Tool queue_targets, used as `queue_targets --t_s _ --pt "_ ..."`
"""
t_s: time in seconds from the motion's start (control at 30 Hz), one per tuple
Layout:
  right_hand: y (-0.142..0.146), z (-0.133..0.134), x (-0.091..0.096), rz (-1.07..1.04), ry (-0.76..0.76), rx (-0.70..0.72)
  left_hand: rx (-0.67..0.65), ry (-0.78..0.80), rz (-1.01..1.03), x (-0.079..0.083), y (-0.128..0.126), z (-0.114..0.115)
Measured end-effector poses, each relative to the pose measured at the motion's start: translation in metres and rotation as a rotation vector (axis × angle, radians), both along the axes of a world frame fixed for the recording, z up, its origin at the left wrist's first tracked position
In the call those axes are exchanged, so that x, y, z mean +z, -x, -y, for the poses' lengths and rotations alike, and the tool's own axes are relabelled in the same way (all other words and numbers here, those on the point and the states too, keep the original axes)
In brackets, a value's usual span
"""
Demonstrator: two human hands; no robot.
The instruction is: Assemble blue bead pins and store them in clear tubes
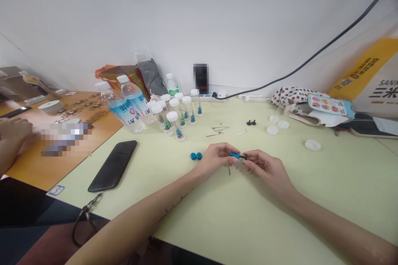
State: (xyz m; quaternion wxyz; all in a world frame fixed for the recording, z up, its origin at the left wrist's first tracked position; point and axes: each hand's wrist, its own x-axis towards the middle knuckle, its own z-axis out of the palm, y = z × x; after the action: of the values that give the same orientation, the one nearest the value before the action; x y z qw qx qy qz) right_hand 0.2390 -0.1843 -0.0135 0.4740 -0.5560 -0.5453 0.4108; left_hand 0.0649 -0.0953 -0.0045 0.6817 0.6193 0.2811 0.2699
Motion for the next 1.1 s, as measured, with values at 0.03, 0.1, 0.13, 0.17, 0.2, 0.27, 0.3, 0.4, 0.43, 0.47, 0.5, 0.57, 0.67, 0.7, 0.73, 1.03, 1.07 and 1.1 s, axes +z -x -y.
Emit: queue_targets --t_s 0.03,0.1,0.13,0.17,0.2,0.27,0.3,0.4,0.43,0.47,0.5,0.57,0.67,0.7,0.73,1.03,1.07,1.1 --pt "0.0001 -0.0001 0.0000 0.002 0.002 -0.002 0.000 -0.001 0.003 -0.0001 0.0000 0.0001" --pt "0.0002 -0.0006 -0.0005 0.004 0.003 -0.006 0.002 -0.005 0.001 -0.0004 0.0000 0.0003" --pt "0.0002 -0.0009 -0.0009 0.005 0.003 -0.007 0.002 -0.007 -0.003 -0.0006 0.0000 0.0004" --pt "0.0001 -0.0012 -0.0013 0.007 0.004 -0.006 0.000 -0.008 -0.007 -0.0007 0.0000 0.0005" --pt "0.0000 -0.0015 -0.0016 0.008 0.003 -0.006 -0.001 -0.009 -0.011 -0.0009 0.0000 0.0005" --pt "-0.0002 -0.0017 -0.0020 0.007 0.005 -0.004 -0.004 -0.010 -0.016 -0.0011 0.0001 0.0004" --pt "-0.0003 -0.0017 -0.0019 0.005 0.007 -0.003 -0.005 -0.009 -0.019 -0.0012 0.0001 0.0004" --pt "-0.0004 -0.0013 -0.0012 0.006 0.012 -0.003 -0.003 -0.010 -0.032 -0.0012 0.0001 0.0003" --pt "-0.0004 -0.0012 -0.0009 0.008 0.014 -0.004 -0.002 -0.010 -0.033 -0.0011 0.0001 0.0003" --pt "-0.0004 -0.0011 -0.0007 0.010 0.014 -0.006 -0.001 -0.010 -0.032 -0.0009 0.0000 0.0004" --pt "-0.0003 -0.0011 -0.0005 0.012 0.014 -0.006 0.000 -0.009 -0.031 -0.0007 0.0000 0.0004" --pt "-0.0002 -0.0013 -0.0004 0.012 0.015 -0.002 -0.001 -0.010 -0.028 -0.0002 -0.0001 0.0005" --pt "0.0003 -0.0015 -0.0003 0.008 0.021 0.000 -0.004 -0.013 -0.034 0.0003 -0.0001 0.0002" --pt "0.0006 -0.0015 -0.0002 0.008 0.023 -0.003 -0.004 -0.011 -0.036 0.0004 0.0000 0.0002" --pt "0.0008 -0.0014 0.0000 0.008 0.023 -0.007 -0.004 -0.008 -0.038 0.0005 0.0001 0.0001" --pt "0.0004 -0.0005 0.0006 -0.007 0.027 -0.005 -0.008 -0.004 -0.028 0.0009 0.0002 0.0005" --pt "0.0003 -0.0007 0.0004 -0.007 0.026 -0.006 -0.009 -0.006 -0.027 0.0007 0.0002 0.0005" --pt "0.0003 -0.0008 0.0001 -0.006 0.025 -0.008 -0.009 -0.009 -0.027 0.0005 0.0002 0.0006"
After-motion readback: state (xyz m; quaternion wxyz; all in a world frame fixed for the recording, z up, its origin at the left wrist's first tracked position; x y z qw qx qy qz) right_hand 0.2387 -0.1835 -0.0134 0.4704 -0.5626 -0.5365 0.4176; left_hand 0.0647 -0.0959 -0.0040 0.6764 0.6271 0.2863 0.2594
